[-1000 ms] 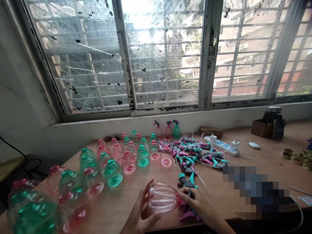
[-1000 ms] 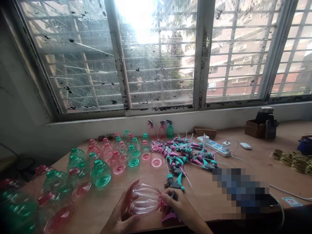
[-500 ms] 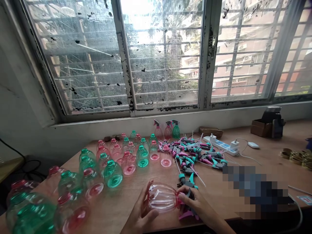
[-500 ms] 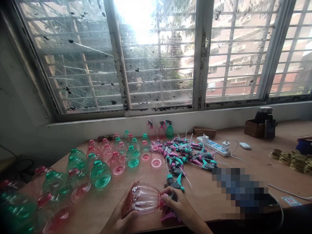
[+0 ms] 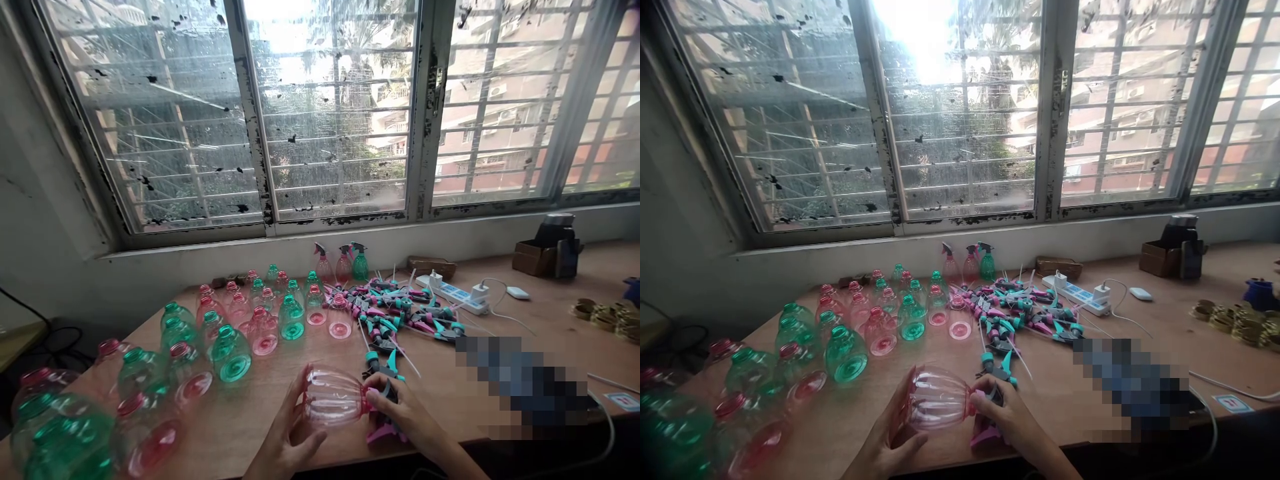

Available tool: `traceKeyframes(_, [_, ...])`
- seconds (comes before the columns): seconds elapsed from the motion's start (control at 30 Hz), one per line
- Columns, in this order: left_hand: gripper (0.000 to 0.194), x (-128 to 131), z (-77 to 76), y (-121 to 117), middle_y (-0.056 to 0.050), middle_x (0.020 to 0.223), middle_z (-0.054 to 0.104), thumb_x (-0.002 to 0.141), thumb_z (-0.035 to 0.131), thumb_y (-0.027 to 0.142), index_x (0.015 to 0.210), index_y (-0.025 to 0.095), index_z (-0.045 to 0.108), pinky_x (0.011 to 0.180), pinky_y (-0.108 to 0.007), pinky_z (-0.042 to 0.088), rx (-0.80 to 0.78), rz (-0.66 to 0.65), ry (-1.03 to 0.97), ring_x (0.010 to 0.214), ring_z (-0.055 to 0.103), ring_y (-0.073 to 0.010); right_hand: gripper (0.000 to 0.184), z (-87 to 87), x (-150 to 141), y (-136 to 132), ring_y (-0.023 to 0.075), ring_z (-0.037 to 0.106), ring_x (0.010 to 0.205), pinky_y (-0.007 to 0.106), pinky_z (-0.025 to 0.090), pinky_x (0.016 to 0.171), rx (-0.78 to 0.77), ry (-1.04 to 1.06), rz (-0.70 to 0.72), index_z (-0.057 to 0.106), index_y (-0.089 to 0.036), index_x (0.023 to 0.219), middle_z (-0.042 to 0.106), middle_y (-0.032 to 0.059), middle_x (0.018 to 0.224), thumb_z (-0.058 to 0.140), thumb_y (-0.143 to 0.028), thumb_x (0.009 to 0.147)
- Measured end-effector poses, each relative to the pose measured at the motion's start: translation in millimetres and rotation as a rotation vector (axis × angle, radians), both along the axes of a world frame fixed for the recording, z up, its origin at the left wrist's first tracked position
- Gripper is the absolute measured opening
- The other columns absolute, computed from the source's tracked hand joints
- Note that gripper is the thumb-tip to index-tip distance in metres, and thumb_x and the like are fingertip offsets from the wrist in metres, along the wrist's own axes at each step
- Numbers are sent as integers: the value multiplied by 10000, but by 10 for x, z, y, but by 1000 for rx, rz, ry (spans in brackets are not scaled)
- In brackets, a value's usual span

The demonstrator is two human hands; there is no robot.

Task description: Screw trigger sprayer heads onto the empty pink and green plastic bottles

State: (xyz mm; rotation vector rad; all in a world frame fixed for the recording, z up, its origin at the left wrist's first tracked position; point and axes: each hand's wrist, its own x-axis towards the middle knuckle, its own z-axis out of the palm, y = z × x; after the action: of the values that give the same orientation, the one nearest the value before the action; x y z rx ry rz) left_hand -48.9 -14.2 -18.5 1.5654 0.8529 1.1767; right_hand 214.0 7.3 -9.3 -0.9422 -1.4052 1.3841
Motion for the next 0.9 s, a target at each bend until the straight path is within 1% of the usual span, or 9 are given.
traceKeyframes(0.07, [787,10,-5,0,-21,1672,262,847,750,343,1514,397,336,1215,-493,309,4,-2,-3,1510,280,-346,529,5,-2,-2,175,676,536,252,478,498,-8,7,8,628,-182,883,678,-16,630,695,-692,756])
traceKeyframes(0.23, [934,47,-32,21,-78,1673,249,811,775,409,1559,359,220,1206,-520,314,-15,-24,-84,1516,245,-375,484,2,19,-4,173,671,593,260,481,536,14,6,12,633,-189,937,682,-13,712,734,-630,767])
traceKeyframes(0.33, [910,58,-45,42,-104,1632,345,804,786,376,1552,309,273,1208,-523,316,-36,-6,-46,1488,312,-388,444,-17,32,-1,164,658,595,256,473,562,15,9,7,638,-186,941,671,-25,686,744,-588,786])
traceKeyframes(0.4, [913,50,-52,57,-108,1598,404,788,800,372,1546,303,295,1204,-528,324,-24,15,-9,1466,355,-394,417,-32,31,4,161,662,580,254,472,557,2,31,23,630,-188,934,679,-25,683,738,-568,803])
traceKeyframes(0.53, [887,10,-60,75,-66,1635,334,792,797,380,1532,368,309,1191,-508,350,25,61,102,1491,304,-381,403,-63,18,23,162,679,547,244,470,522,1,74,49,612,-192,928,703,-20,677,728,-561,815])
traceKeyframes(0.63, [889,2,-35,54,-72,1597,401,819,771,396,1544,391,257,1172,-504,371,15,44,111,1448,385,-365,412,-82,12,36,171,688,523,249,476,502,9,71,41,607,-193,980,730,-7,666,711,-563,830])
traceKeyframes(0.73, [944,16,21,3,-103,1529,482,813,778,405,1563,364,207,1161,-505,378,-14,12,99,1388,468,-357,417,-105,6,46,182,693,525,262,500,506,-5,97,53,602,-197,984,736,-3,657,700,-574,833])
traceKeyframes(0.87, [1020,24,49,-40,-117,1614,350,807,775,444,1582,326,122,1216,-495,284,-48,13,62,1468,349,-348,415,-151,2,63,185,689,542,273,518,519,-14,113,72,608,-199,931,719,-7,646,707,-586,821])
traceKeyframes(0.9, [1008,22,39,-36,-124,1614,348,818,754,468,1584,312,120,1219,-502,275,-61,12,54,1474,337,-351,415,-158,3,65,185,689,549,277,523,527,-11,106,69,612,-197,934,716,-7,648,707,-586,822])
